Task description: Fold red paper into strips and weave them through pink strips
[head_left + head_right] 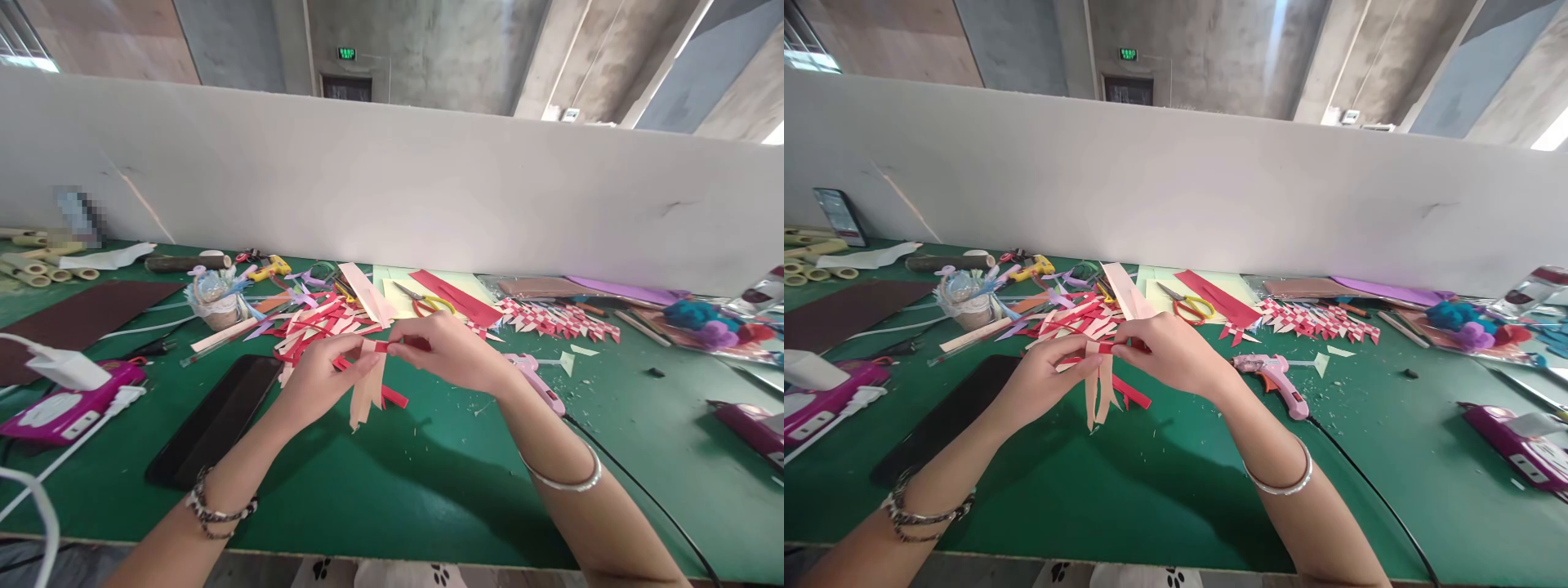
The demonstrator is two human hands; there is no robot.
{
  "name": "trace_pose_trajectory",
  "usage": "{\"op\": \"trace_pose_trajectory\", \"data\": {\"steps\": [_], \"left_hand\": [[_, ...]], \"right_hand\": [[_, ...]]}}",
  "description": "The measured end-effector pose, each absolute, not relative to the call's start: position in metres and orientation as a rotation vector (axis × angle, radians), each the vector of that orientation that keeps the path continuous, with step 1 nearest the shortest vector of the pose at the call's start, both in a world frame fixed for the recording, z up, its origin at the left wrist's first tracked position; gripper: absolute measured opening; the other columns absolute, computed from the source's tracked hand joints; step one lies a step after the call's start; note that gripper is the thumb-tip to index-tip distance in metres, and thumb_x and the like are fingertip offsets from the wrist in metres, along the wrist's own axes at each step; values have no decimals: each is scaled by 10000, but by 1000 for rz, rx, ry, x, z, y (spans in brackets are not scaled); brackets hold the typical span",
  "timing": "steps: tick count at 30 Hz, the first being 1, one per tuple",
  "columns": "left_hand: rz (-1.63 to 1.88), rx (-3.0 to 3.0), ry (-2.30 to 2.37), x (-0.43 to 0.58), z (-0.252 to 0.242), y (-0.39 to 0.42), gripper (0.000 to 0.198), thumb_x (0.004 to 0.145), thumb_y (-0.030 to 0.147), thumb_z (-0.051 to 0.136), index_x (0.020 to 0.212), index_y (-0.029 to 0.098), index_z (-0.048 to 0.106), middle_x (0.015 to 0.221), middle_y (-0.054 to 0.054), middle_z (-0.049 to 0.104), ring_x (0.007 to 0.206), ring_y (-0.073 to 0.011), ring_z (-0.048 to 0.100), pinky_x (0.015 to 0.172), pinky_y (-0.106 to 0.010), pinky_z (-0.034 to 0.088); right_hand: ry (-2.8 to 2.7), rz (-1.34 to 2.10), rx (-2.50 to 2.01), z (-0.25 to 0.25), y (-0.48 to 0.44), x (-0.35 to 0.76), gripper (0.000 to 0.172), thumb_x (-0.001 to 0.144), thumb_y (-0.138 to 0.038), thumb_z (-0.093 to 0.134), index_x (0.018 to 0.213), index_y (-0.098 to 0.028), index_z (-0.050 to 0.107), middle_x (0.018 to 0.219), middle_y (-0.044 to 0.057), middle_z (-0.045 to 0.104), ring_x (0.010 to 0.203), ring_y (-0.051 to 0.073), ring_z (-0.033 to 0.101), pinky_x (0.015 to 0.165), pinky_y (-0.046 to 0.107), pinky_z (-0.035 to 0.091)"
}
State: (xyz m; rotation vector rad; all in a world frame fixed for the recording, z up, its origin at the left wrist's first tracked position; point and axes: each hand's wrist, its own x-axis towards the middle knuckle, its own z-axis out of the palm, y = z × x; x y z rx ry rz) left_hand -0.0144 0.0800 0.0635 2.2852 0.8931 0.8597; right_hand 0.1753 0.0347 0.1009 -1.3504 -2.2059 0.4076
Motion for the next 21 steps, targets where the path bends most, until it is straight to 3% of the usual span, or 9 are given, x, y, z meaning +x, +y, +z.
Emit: {"op": "trace_pose_trajectory", "data": {"steps": [11, 15, 21], "left_hand": [[821, 2181, 887, -11, 65, 79, 276, 839, 384, 477, 692, 179, 590, 621, 14, 594, 587, -126, 543, 511, -204, 425], [879, 2168, 858, -10, 70, 80, 233, 822, 379, 511, 789, 190, 643, 731, -11, 666, 654, -141, 599, 562, -209, 477], [831, 2232, 852, -11, 73, 81, 243, 832, 378, 514, 787, 208, 681, 758, -4, 692, 698, -149, 616, 598, -209, 484]], "right_hand": [[-2254, 521, -1358, 105, 35, 177, 205, 851, -195, 408, 708, -163, 551, 576, -37, 512, 477, 49, 375, 515, 221, 291], [-2285, 535, -1343, 105, 34, 177, 201, 862, -203, 408, 732, -164, 556, 568, -40, 508, 470, 47, 371, 509, 222, 285], [-2327, 623, -1289, 102, 36, 178, 209, 879, -210, 393, 747, -170, 550, 598, -42, 517, 452, 41, 405, 478, 204, 292]]}}
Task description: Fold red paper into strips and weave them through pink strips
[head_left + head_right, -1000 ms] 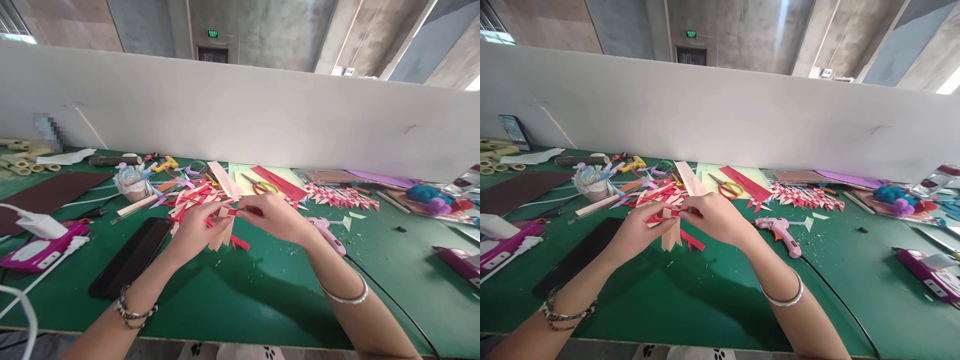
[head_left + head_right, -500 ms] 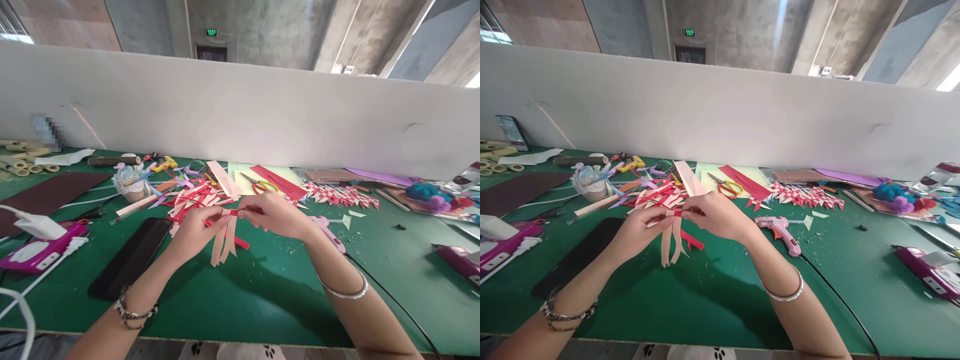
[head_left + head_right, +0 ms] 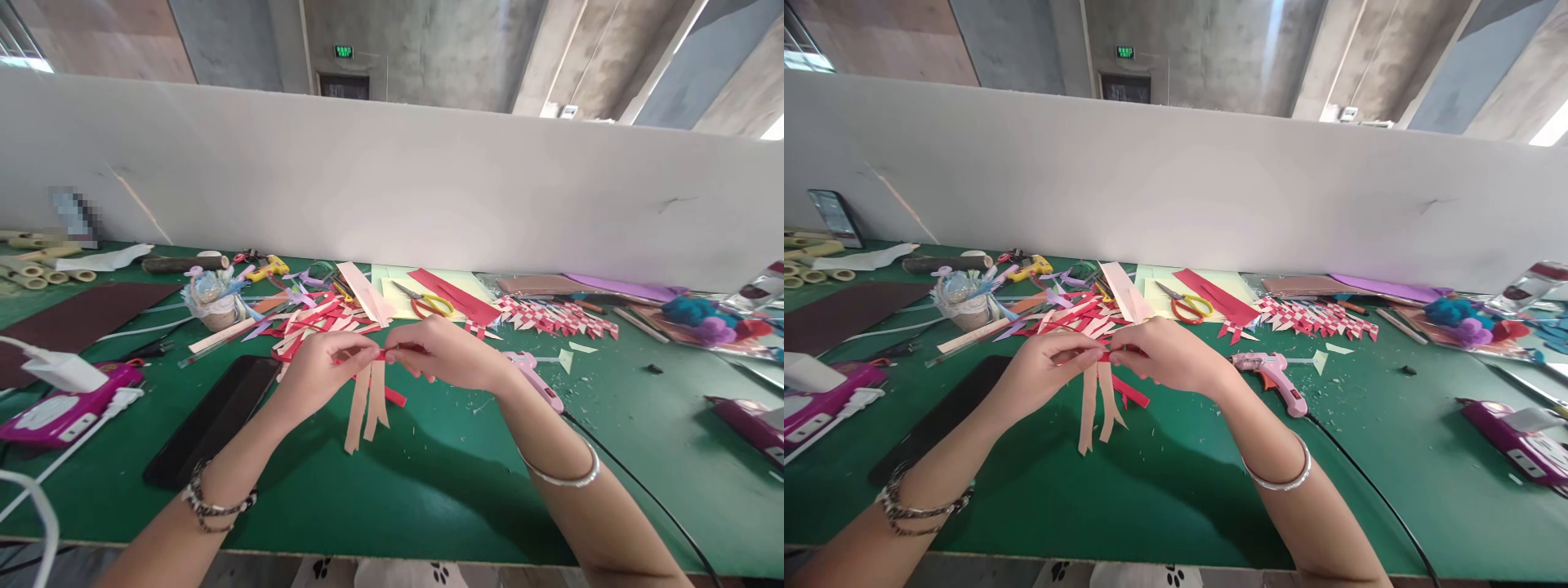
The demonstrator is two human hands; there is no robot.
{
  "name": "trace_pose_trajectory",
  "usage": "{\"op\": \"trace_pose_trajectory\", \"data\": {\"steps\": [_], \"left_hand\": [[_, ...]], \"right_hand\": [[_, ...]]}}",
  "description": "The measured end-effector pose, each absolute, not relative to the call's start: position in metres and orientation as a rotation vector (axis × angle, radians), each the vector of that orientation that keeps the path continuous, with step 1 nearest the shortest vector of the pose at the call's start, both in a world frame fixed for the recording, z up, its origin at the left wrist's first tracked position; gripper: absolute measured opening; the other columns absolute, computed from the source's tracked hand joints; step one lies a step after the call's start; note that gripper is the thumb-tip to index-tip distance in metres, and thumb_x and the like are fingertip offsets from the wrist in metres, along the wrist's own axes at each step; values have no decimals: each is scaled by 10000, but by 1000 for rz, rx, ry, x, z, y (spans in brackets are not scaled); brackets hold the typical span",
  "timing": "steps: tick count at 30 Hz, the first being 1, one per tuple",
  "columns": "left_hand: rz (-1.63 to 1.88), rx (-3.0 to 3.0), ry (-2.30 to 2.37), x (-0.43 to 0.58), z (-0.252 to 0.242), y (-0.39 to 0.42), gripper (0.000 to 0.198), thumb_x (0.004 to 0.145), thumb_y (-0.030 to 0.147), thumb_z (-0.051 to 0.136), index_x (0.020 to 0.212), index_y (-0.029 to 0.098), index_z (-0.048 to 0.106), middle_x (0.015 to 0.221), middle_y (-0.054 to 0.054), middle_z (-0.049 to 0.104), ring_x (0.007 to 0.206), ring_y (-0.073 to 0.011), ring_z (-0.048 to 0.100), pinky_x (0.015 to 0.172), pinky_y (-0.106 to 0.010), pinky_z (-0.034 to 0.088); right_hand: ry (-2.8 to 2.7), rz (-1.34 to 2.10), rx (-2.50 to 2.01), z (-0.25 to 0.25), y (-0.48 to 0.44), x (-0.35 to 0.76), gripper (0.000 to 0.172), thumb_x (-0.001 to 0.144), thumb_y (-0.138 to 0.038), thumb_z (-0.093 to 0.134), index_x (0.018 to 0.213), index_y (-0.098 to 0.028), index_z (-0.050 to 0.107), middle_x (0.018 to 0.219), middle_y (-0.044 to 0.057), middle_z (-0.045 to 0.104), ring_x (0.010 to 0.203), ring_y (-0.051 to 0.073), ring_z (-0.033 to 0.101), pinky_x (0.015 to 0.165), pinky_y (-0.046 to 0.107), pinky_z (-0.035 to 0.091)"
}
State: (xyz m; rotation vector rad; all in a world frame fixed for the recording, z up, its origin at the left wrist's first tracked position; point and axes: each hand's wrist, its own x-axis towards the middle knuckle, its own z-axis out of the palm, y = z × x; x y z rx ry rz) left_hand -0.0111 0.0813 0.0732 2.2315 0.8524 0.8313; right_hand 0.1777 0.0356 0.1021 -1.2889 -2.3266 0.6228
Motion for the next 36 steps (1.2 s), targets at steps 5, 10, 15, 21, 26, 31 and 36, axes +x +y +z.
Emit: {"op": "trace_pose_trajectory", "data": {"steps": [5, 10, 15, 21, 26, 31, 36], "left_hand": [[786, 2267, 874, -16, 72, 82, 260, 833, 396, 518, 774, 221, 701, 767, 1, 707, 704, -159, 627, 592, -224, 467], [725, 2284, 926, -22, 73, 82, 320, 827, 429, 507, 697, 211, 702, 625, 1, 668, 574, -151, 578, 486, -231, 420], [667, 2237, 936, -24, 76, 79, 309, 826, 408, 507, 681, 216, 700, 602, 15, 649, 559, -137, 559, 468, -214, 408], [694, 2265, 920, -21, 78, 78, 269, 815, 431, 524, 821, 235, 710, 776, 5, 709, 697, -164, 637, 568, -224, 490], [776, 2362, 907, -18, 77, 78, 239, 816, 411, 542, 878, 261, 716, 844, 3, 726, 762, -183, 663, 634, -239, 516], [765, 2385, 872, -19, 75, 79, 238, 820, 411, 535, 863, 275, 726, 833, 5, 728, 763, -190, 667, 657, -253, 529], [689, 2354, 940, -27, 75, 80, 235, 799, 422, 557, 817, 262, 728, 814, 5, 728, 749, -197, 666, 638, -254, 526]], "right_hand": [[-2358, 646, -1294, 101, 37, 180, 207, 882, -207, 398, 802, -169, 585, 594, -43, 519, 441, 42, 417, 487, 202, 300], [-2384, 621, -1270, 101, 38, 181, 182, 862, -249, 465, 819, -169, 623, 511, -54, 487, 452, 56, 384, 496, 208, 279], [-2418, 600, -1262, 100, 38, 177, 146, 838, -238, 507, 785, -169, 625, 503, -56, 514, 446, 52, 408, 513, 206, 301], [-2432, 661, -1251, 100, 37, 179, 243, 886, -244, 409, 753, -163, 595, 526, -51, 530, 403, 38, 422, 509, 204, 330], [-2421, 657, -1250, 100, 38, 181, 225, 882, -242, 417, 768, -158, 591, 527, -51, 526, 409, 37, 435, 492, 196, 330], [-2404, 741, -1262, 98, 40, 182, 238, 886, -259, 397, 817, -165, 604, 521, -52, 525, 399, 38, 439, 478, 195, 328], [-2306, 676, -1332, 96, 42, 184, 304, 893, -332, 379, 781, -159, 602, 584, -18, 586, 463, 56, 486, 498, 208, 323]]}}
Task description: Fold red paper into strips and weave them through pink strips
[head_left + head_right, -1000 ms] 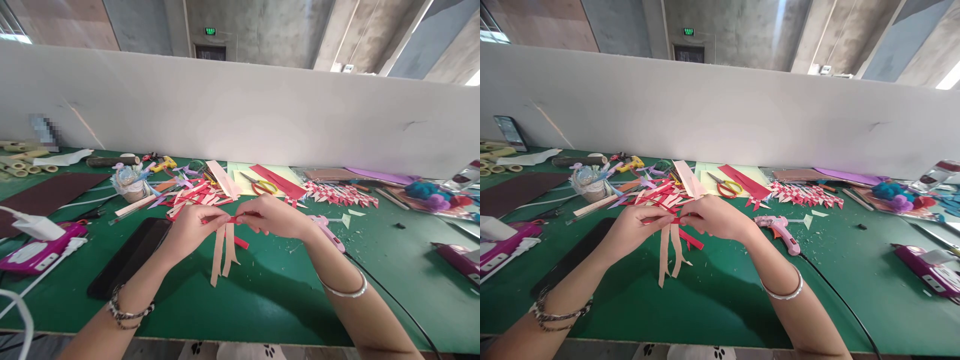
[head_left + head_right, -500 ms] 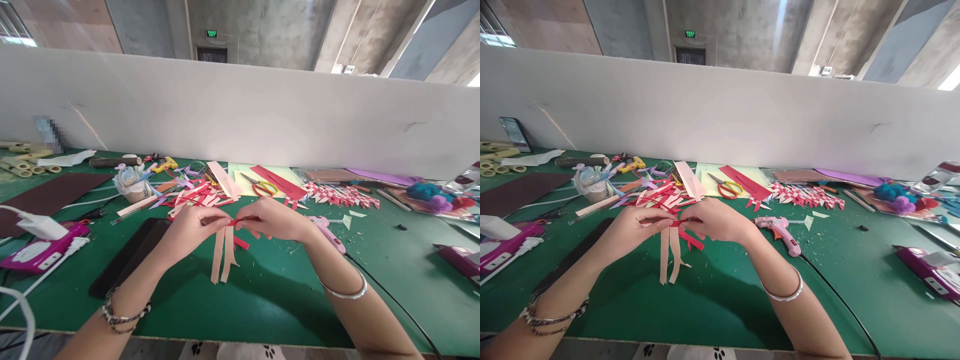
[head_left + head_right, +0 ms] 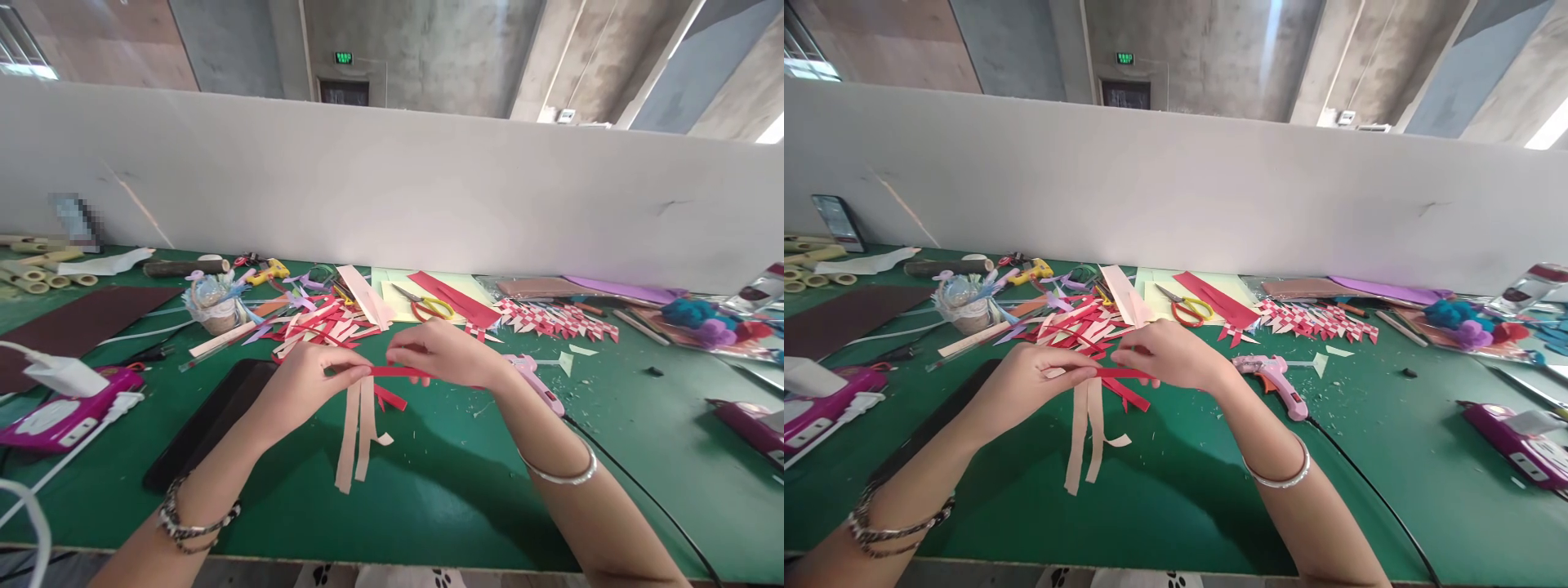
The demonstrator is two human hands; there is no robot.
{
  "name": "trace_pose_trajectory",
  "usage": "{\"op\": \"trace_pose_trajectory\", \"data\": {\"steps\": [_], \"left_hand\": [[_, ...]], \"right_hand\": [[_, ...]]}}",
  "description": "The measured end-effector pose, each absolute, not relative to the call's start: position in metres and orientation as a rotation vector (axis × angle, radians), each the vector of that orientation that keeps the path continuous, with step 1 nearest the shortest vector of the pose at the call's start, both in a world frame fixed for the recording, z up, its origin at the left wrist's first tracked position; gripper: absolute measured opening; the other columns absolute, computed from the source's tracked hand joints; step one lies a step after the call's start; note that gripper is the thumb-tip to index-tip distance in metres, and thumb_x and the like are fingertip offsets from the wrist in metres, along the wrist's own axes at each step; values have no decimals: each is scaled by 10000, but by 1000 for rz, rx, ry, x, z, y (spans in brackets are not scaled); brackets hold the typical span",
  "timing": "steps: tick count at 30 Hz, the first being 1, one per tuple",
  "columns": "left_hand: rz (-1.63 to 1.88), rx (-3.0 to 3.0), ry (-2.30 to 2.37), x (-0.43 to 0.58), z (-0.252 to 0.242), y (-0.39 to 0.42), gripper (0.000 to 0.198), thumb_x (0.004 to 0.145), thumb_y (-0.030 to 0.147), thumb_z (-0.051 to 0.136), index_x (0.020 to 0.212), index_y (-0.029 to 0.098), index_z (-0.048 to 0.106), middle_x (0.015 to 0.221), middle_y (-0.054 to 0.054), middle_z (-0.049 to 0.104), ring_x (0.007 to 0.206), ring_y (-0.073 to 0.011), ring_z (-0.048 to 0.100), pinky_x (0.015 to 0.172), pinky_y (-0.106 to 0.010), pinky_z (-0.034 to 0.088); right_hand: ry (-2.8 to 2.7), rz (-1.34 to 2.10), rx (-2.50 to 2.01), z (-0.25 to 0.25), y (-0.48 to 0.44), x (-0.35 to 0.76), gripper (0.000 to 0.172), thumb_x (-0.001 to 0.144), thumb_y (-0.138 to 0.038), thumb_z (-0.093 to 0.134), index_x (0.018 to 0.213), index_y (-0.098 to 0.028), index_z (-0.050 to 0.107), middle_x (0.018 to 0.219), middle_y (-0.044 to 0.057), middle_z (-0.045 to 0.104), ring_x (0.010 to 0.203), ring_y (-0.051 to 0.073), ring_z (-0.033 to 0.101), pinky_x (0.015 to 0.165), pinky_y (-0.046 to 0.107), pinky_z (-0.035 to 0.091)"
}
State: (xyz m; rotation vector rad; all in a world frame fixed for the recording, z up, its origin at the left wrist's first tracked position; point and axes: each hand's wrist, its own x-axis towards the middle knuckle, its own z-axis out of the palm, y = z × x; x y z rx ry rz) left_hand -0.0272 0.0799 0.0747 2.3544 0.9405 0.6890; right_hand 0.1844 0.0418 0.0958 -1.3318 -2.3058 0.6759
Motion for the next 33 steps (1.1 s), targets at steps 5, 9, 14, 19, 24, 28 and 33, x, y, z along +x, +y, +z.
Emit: {"op": "trace_pose_trajectory", "data": {"steps": [5, 9, 14, 19, 24, 28, 33], "left_hand": [[606, 2303, 1005, -45, 75, 78, 237, 805, 425, 545, 811, 268, 722, 843, 12, 725, 768, -201, 664, 642, -247, 516], [602, 2259, 1044, -57, 72, 73, 232, 801, 425, 552, 794, 264, 719, 836, 13, 724, 751, -198, 663, 634, -233, 508], [602, 2256, 1070, -64, 65, 68, 258, 816, 409, 519, 770, 244, 712, 776, 3, 714, 680, -198, 653, 553, -230, 493], [654, 2158, 1146, -73, 59, 69, 283, 800, 441, 523, 775, 224, 703, 806, -19, 716, 682, -207, 651, 569, -231, 488], [661, 1966, 1297, -86, 53, 74, 362, 756, 520, 546, 840, 204, 702, 949, -59, 703, 766, -227, 644, 609, -224, 473], [694, 1880, 1316, -92, 50, 77, 381, 729, 541, 562, 832, 200, 699, 868, -57, 698, 713, -202, 607, 558, -208, 425], [800, 1704, 1289, -88, 46, 78, 423, 679, 561, 596, 838, 178, 680, 548, 5, 543, 485, -117, 426, 434, -201, 306]], "right_hand": [[-2104, 510, -1550, 88, 60, 192, 265, 876, -309, 400, 798, -168, 611, 699, 9, 651, 602, 90, 571, 560, 215, 366], [-1983, 488, -1835, 72, 105, 194, 209, 867, -236, 416, 899, -170, 612, 788, 16, 674, 675, 99, 604, 589, 202, 415], [-1838, 403, -2087, 45, 177, 182, 258, 885, -279, 479, 1083, -133, 556, 1067, 89, 595, 908, 170, 582, 778, 327, 477], [-1748, 392, -2279, 19, 210, 157, 322, 870, -308, 520, 1143, -137, 518, 1138, 92, 545, 959, 192, 567, 802, 389, 486], [-1652, 426, -2345, 2, 220, 140, 324, 870, -308, 521, 1146, -138, 515, 1138, 90, 545, 961, 193, 566, 802, 393, 486], [-1623, 567, -2270, 5, 219, 145, 318, 873, -308, 515, 1148, -149, 514, 1140, 83, 544, 961, 192, 566, 801, 394, 487], [-1634, 823, -1978, 24, 196, 165, 288, 876, -313, 508, 1110, -149, 539, 1107, 70, 564, 922, 180, 577, 772, 367, 497]]}}
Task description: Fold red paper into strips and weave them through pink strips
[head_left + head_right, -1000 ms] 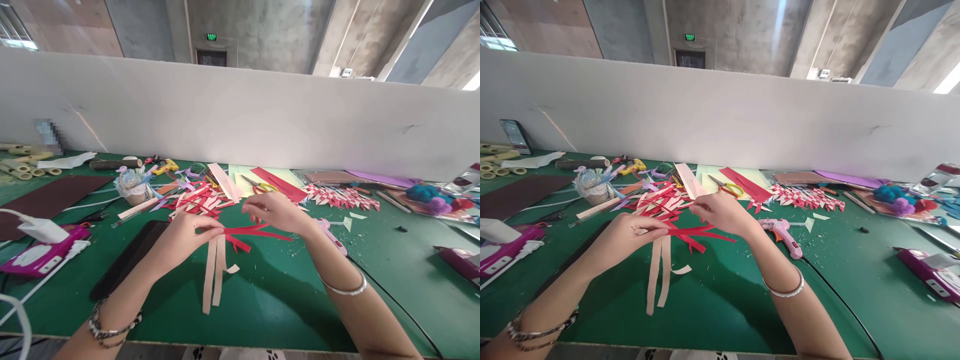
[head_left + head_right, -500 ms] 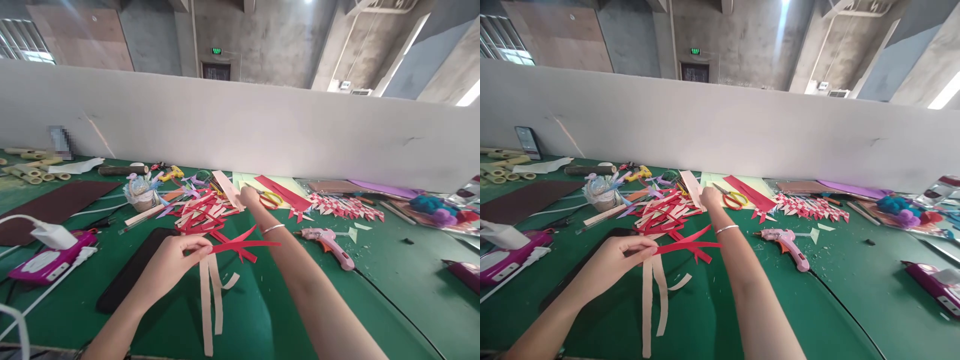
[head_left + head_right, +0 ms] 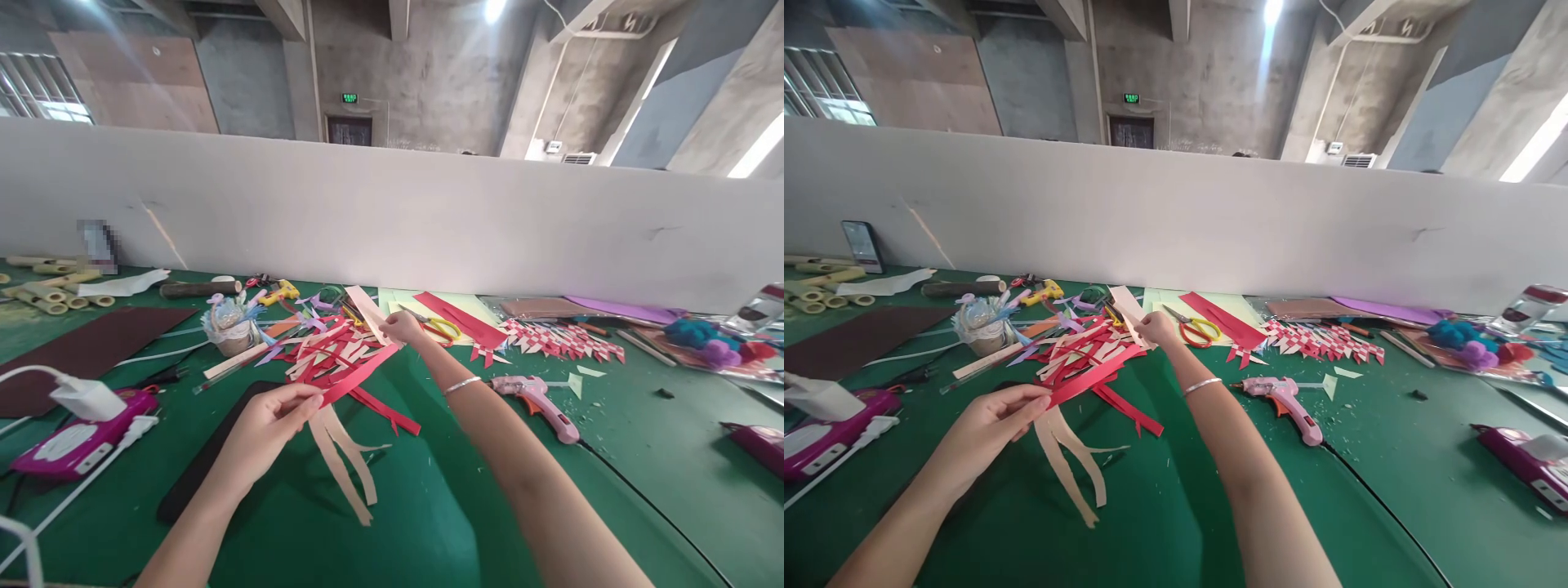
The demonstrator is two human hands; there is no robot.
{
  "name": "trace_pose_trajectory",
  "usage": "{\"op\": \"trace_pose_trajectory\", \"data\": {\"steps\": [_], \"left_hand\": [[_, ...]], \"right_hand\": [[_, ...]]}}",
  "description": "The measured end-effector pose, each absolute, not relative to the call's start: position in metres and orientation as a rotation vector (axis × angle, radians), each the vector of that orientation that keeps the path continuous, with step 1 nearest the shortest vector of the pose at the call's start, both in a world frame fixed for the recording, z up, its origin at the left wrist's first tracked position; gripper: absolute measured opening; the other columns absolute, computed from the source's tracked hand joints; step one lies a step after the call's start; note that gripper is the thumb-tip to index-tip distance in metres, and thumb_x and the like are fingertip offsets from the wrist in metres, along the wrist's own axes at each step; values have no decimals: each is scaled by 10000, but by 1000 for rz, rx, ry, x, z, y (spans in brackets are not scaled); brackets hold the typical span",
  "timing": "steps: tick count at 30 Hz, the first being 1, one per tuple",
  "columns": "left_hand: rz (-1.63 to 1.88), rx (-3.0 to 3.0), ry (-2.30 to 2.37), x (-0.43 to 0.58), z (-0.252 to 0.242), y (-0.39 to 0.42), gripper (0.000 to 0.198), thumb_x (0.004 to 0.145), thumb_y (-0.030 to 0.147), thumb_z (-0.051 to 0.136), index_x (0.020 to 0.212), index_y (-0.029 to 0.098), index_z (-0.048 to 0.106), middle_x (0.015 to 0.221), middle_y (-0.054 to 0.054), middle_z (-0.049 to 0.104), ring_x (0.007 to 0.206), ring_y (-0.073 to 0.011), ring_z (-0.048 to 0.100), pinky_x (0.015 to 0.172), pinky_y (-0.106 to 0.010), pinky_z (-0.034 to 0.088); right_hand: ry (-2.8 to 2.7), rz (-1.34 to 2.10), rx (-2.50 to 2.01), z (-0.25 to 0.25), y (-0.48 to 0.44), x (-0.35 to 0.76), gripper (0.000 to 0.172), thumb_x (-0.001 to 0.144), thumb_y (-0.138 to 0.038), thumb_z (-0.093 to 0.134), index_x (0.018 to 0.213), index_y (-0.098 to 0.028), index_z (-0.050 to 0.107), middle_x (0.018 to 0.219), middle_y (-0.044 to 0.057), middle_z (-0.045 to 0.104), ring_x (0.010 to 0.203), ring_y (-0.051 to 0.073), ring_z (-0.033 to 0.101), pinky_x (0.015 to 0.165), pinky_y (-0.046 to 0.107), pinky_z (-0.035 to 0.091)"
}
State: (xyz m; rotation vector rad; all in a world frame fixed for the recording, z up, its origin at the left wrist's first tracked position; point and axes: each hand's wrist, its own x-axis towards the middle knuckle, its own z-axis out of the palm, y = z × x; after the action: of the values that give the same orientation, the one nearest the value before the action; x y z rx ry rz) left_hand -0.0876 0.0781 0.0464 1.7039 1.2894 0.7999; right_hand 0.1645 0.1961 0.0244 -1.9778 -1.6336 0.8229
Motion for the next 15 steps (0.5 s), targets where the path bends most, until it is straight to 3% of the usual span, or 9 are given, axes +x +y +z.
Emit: {"op": "trace_pose_trajectory", "data": {"steps": [5, 9, 15], "left_hand": [[904, 1545, 1191, -79, 40, 81, 437, 653, 541, 634, 849, 152, 655, 456, 56, 399, 470, -94, 355, 464, -204, 282], [924, 1510, 1097, -73, 35, 84, 397, 652, 512, 653, 815, 150, 649, 445, 63, 396, 474, -86, 347, 488, -212, 276], [941, 1369, 1052, -64, 35, 85, 424, 556, 501, 727, 773, 148, 639, 430, 64, 436, 463, -79, 371, 487, -211, 287]], "right_hand": [[-1564, 984, -1646, 40, 146, 185, 226, 859, -335, 490, 813, -137, 587, 777, 16, 631, 620, 87, 571, 544, 191, 453], [-1499, 1119, -1476, 43, 104, 200, 298, 863, -406, 431, 777, -158, 571, 638, -11, 585, 449, 55, 481, 414, 176, 378], [-1388, 1252, -1328, 40, 50, 206, 389, 833, -528, 426, 745, -170, 552, 505, -32, 524, 394, 64, 433, 371, 175, 329]]}}
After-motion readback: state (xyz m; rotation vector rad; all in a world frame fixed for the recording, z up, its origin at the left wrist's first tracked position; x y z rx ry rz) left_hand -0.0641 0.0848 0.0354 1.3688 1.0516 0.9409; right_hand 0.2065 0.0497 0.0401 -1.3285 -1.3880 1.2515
